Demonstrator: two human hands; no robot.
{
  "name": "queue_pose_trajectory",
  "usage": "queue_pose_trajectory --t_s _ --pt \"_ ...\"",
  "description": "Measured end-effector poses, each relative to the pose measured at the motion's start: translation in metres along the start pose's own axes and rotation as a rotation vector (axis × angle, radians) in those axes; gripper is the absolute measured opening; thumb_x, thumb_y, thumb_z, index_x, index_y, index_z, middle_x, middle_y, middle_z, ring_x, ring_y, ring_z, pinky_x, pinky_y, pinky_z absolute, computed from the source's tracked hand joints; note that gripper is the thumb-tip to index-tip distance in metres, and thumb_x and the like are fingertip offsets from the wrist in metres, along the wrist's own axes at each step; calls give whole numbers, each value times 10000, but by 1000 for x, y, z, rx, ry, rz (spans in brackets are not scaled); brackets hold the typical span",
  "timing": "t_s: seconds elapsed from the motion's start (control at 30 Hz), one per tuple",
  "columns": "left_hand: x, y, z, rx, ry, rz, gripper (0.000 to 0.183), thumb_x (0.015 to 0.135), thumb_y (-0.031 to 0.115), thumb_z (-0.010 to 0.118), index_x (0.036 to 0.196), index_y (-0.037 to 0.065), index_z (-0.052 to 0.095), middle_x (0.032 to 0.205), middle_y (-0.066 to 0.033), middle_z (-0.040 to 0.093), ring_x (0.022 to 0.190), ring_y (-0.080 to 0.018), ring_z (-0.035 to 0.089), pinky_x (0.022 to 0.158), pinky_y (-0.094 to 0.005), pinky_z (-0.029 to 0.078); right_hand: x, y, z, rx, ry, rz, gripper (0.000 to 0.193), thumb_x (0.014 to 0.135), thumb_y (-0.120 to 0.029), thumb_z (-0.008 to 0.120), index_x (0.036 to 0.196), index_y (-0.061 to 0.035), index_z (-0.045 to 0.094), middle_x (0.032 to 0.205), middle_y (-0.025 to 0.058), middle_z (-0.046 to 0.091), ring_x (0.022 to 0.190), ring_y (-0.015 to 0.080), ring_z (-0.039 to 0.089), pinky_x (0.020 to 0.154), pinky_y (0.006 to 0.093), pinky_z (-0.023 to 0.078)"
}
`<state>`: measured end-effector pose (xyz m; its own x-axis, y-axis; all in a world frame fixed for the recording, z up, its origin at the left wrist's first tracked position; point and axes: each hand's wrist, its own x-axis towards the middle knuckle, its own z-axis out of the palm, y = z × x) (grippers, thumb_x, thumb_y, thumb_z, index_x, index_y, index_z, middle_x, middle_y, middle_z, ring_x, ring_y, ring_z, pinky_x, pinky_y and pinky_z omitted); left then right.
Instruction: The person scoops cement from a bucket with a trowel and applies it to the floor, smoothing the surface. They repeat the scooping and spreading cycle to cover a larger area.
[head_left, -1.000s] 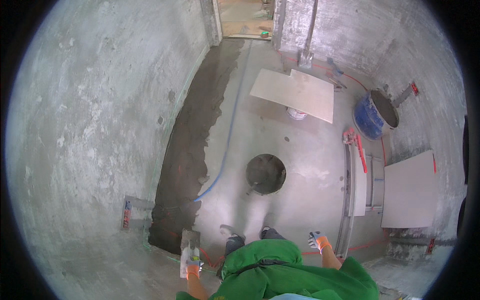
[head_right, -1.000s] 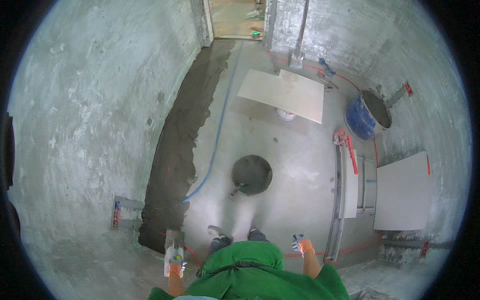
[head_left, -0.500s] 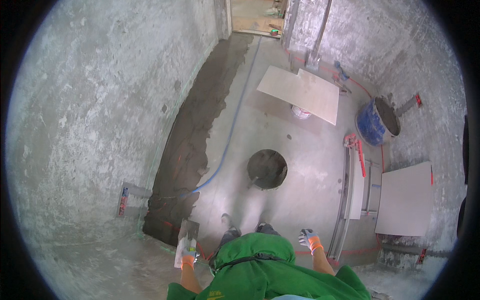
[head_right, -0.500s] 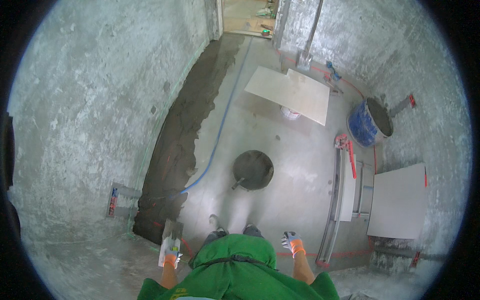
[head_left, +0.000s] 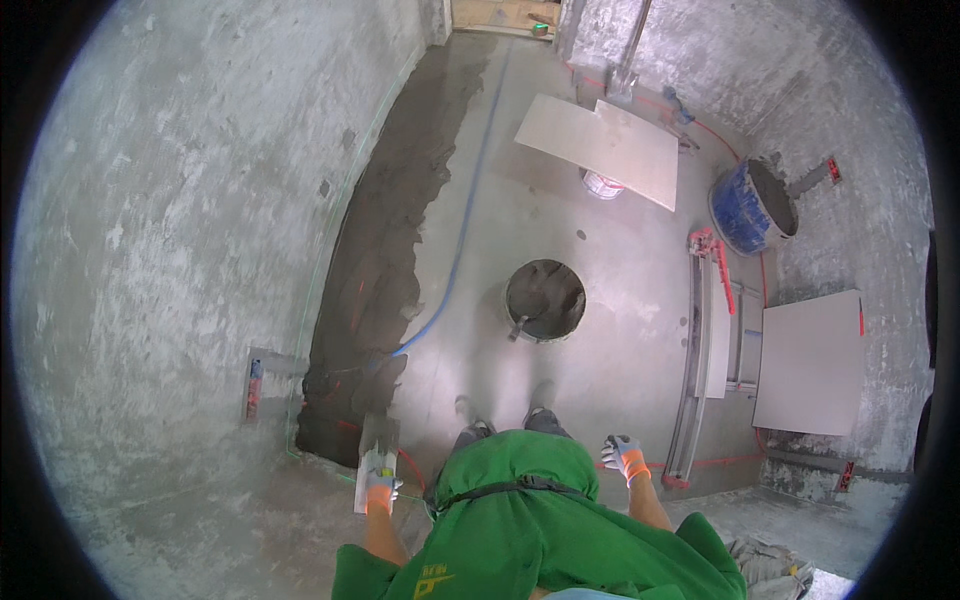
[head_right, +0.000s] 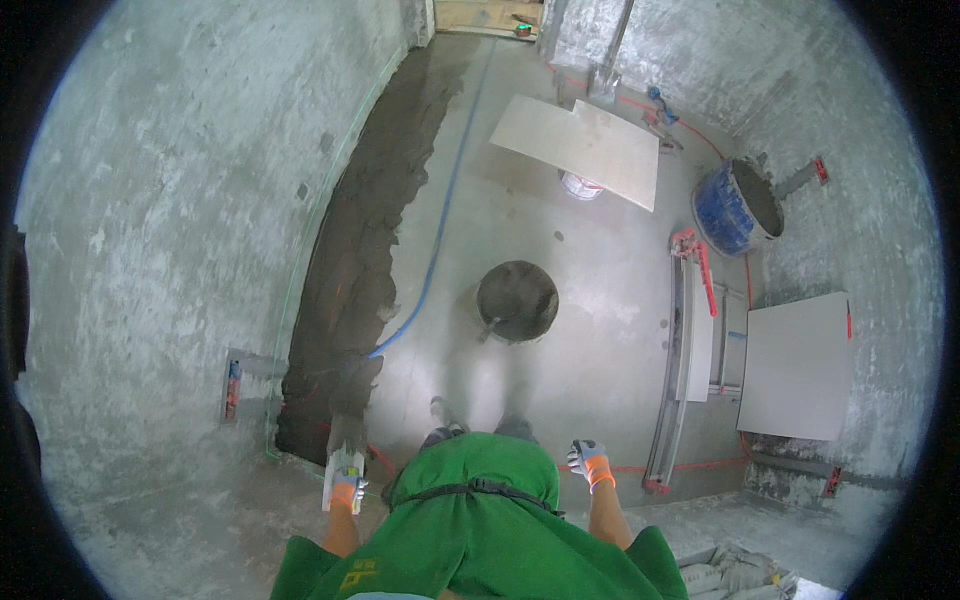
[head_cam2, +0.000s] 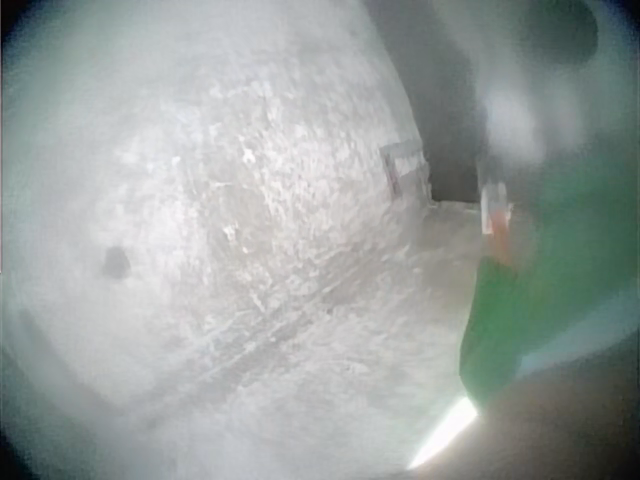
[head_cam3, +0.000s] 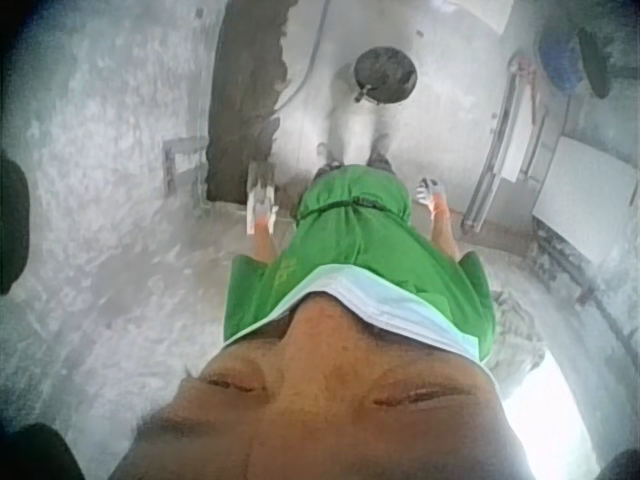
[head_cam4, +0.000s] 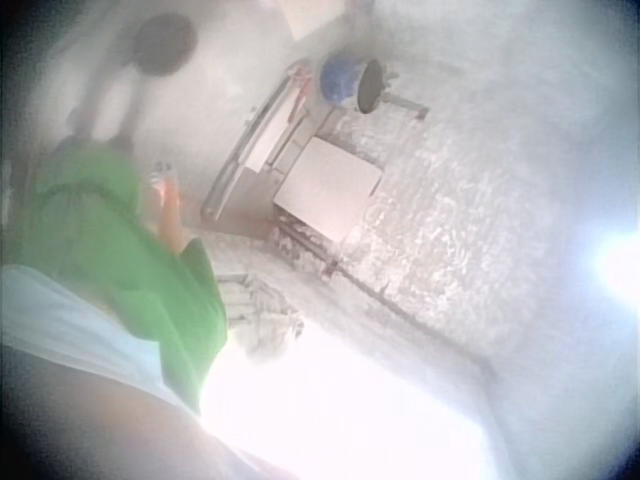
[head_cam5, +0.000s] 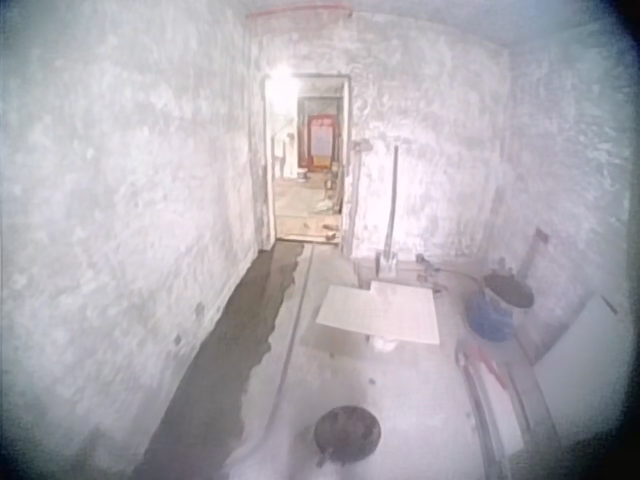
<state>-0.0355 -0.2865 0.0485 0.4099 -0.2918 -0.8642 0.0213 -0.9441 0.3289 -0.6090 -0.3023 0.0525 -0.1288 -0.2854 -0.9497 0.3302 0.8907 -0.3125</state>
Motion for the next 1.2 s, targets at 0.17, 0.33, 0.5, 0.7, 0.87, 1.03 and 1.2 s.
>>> queue_pose_trajectory --t_s 0.17,0.33,0.5,0.7,0.87,1.03,1.2 --pt "36 -18 -7 -46 -91 -23 137 722 250 610 685 121 583 583 -18 545 462 -133 478 418 -289 354 -23 -3 24 -75 96 -39 187 818 -262 558 870 -82 546 713 110 594 580 252 574 523 399 480" --pt "54 -19 -11 146 -87 -124 131 716 216 633 667 118 561 544 -16 521 413 -137 448 383 -293 335 -44 -15 48 -85 116 -40 194 817 -249 560 897 -72 549 698 102 591 557 236 563 490 359 464" --pt "24 5 -20 42 -136 -53 170 693 171 664 625 143 511 506 -3 474 379 -143 422 366 -304 330 -50 -21 58 -130 101 -108 228 821 -262 551 917 -55 564 742 97 601 604 230 584 546 361 487" --pt "48 -9 -33 130 -95 -89 116 701 176 641 677 131 537 528 -14 484 388 -154 425 360 -313 344 -50 -14 63 -90 109 -115 198 819 -251 552 865 -60 576 686 81 590 548 210 569 492 327 474" --pt "86 -20 -35 142 -151 -147 113 724 208 618 715 125 541 538 -18 490 400 -169 431 375 -325 355 -60 -13 70 -100 148 -94 208 820 -265 559 871 -65 582 701 79 603 558 209 578 500 325 479" --pt "82 24 -27 37 -229 -119 139 755 249 583 771 115 549 550 -20 501 418 -180 443 397 -342 370 -69 -18 81 -143 167 -82 238 820 -282 561 882 -53 583 721 80 616 578 203 596 517 326 495" --pt "83 63 -19 -52 -305 -121 189 786 289 548 828 104 556 562 -22 513 437 -192 455 420 -359 384 -60 -10 79 -124 181 -133 260 806 -276 559 897 -37 600 732 85 623 586 196 603 518 310 504"
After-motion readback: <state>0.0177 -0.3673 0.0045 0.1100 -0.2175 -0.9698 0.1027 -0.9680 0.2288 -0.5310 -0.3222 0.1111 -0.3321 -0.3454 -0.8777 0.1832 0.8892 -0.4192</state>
